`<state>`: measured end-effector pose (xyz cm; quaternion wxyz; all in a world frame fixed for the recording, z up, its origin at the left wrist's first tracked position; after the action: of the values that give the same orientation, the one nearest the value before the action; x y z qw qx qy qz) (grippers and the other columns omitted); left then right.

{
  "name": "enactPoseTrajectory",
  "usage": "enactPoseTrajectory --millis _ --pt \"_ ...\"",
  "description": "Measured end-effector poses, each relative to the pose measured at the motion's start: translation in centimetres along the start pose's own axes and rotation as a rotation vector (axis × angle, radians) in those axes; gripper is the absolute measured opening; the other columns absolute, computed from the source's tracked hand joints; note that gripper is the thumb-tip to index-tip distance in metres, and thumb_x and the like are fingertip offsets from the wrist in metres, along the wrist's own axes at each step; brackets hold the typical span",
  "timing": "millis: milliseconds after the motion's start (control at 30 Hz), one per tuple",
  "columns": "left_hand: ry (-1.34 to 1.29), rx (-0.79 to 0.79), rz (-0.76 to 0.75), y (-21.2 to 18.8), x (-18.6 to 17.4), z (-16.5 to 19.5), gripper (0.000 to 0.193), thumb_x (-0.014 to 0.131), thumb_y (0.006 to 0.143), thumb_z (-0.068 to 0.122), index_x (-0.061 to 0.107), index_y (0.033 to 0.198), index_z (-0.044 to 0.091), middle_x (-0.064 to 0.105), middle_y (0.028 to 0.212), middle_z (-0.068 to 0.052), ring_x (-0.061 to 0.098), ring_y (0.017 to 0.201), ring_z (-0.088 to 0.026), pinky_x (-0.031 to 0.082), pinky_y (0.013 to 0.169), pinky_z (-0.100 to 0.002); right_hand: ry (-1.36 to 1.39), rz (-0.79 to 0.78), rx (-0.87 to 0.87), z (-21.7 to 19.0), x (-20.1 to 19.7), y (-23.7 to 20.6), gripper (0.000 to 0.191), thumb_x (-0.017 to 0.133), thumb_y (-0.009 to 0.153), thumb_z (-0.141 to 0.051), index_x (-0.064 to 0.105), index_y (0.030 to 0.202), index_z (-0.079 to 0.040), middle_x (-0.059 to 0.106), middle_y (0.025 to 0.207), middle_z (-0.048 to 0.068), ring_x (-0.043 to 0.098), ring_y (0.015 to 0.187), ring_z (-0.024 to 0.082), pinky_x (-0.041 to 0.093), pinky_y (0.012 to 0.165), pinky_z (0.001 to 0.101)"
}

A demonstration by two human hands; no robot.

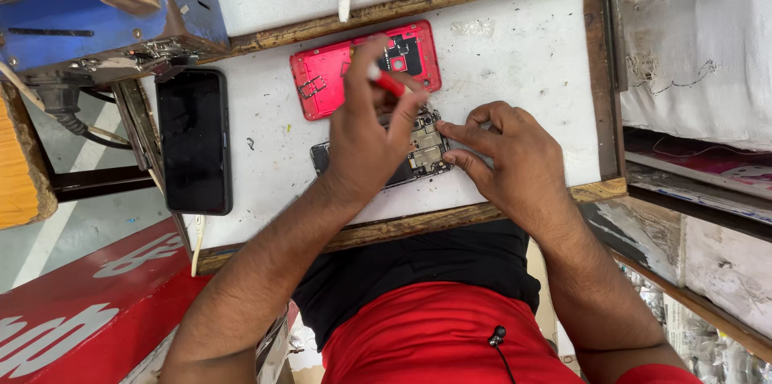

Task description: The person disassembles a smartphone by removing the back cover and battery, then detaches the motherboard. They use a screwdriver to loosen screws and carefully separate internal components. The person reassembles the phone by reconnecting the motherboard and replacing the battery and back cover.

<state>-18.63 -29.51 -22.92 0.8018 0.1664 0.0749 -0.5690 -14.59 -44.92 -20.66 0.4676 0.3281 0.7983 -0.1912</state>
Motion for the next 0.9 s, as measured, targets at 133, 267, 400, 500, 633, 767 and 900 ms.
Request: enactPoseTrajectory --millis 133,267,400,500,633,767,900 --pt "0.210 0.390 -0.145 -0.8 1.8 5.2 0.064 0.077 0.095 0.003 0.042 0.146 0.017 0.068 0.118 -0.012 0.072 0.103 -0.024 0.063 0.087 -0.035 -0.028 0.011 0.008 0.7 0.1 -0.4 0.033 0.087 0.079 -0.034 0.080 0.108 -0.019 0.065 0.099 0.005 0.065 0.090 0.024 0.056 0.073 0.0390" --pt "0.369 0.521 -0.190 -0.6 2.6 7.9 0.063 0.085 0.087 0.012 0.050 0.138 0.027 0.061 0.113 -0.012 0.067 0.105 -0.030 0.059 0.088 -0.043 -0.006 0.058 -0.038 0.6 -0.3 -0.9 0.028 0.088 0.078 -0.024 0.076 0.099 -0.010 0.066 0.110 0.007 0.067 0.099 0.027 0.057 0.079 0.0406" --pt "0.187 0.403 -0.318 0.4 2.6 8.3 0.070 0.076 0.090 0.002 0.047 0.148 0.026 0.066 0.116 -0.009 0.066 0.109 -0.029 0.058 0.089 -0.039 -0.010 0.029 0.013 1.1 0.0 -1.0 0.033 0.090 0.078 -0.030 0.079 0.103 -0.012 0.064 0.100 0.007 0.066 0.092 0.027 0.055 0.075 0.0420" --pt "0.249 0.458 -0.237 1.0 1.6 8.9 0.063 0.073 0.089 0.001 0.048 0.142 0.022 0.065 0.113 -0.015 0.061 0.113 -0.036 0.052 0.096 -0.048 -0.001 0.024 -0.004 0.7 -0.1 -0.9 0.035 0.088 0.078 -0.031 0.079 0.107 -0.015 0.064 0.102 0.006 0.066 0.093 0.025 0.056 0.075 0.0400" --pt "0.176 0.361 -0.320 1.0 1.8 7.8 0.060 0.067 0.093 -0.007 0.050 0.144 0.018 0.069 0.116 -0.010 0.061 0.119 -0.034 0.050 0.104 -0.046 0.016 0.023 -0.004 0.3 -0.5 -0.8 0.037 0.085 0.080 -0.033 0.079 0.114 -0.022 0.065 0.103 0.004 0.066 0.093 0.023 0.056 0.076 0.0387" --pt "0.351 0.359 -0.238 1.3 1.2 7.1 0.051 0.080 0.100 0.010 0.056 0.142 0.024 0.066 0.103 -0.009 0.064 0.107 -0.029 0.052 0.101 -0.048 0.031 0.035 -0.011 0.0 -0.7 -0.9 0.037 0.085 0.082 -0.033 0.079 0.117 -0.023 0.066 0.104 0.003 0.066 0.095 0.022 0.056 0.076 0.0378" --pt "0.155 0.412 -0.260 0.9 1.3 7.8 0.056 0.069 0.099 0.002 0.048 0.147 0.021 0.064 0.123 -0.012 0.062 0.120 -0.032 0.052 0.107 -0.046 0.012 0.012 0.002 0.1 -0.5 -0.8 0.036 0.084 0.081 -0.034 0.079 0.115 -0.022 0.066 0.105 0.003 0.067 0.095 0.022 0.056 0.077 0.0381"
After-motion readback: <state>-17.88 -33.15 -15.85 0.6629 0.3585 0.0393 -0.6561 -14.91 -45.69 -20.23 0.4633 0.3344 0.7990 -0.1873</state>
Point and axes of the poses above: each hand's wrist, its own y-axis towards the middle knuckle, its own x-axis out of the palm, z = x × y, the point moved 10 cm from there along y, towards the middle knuckle
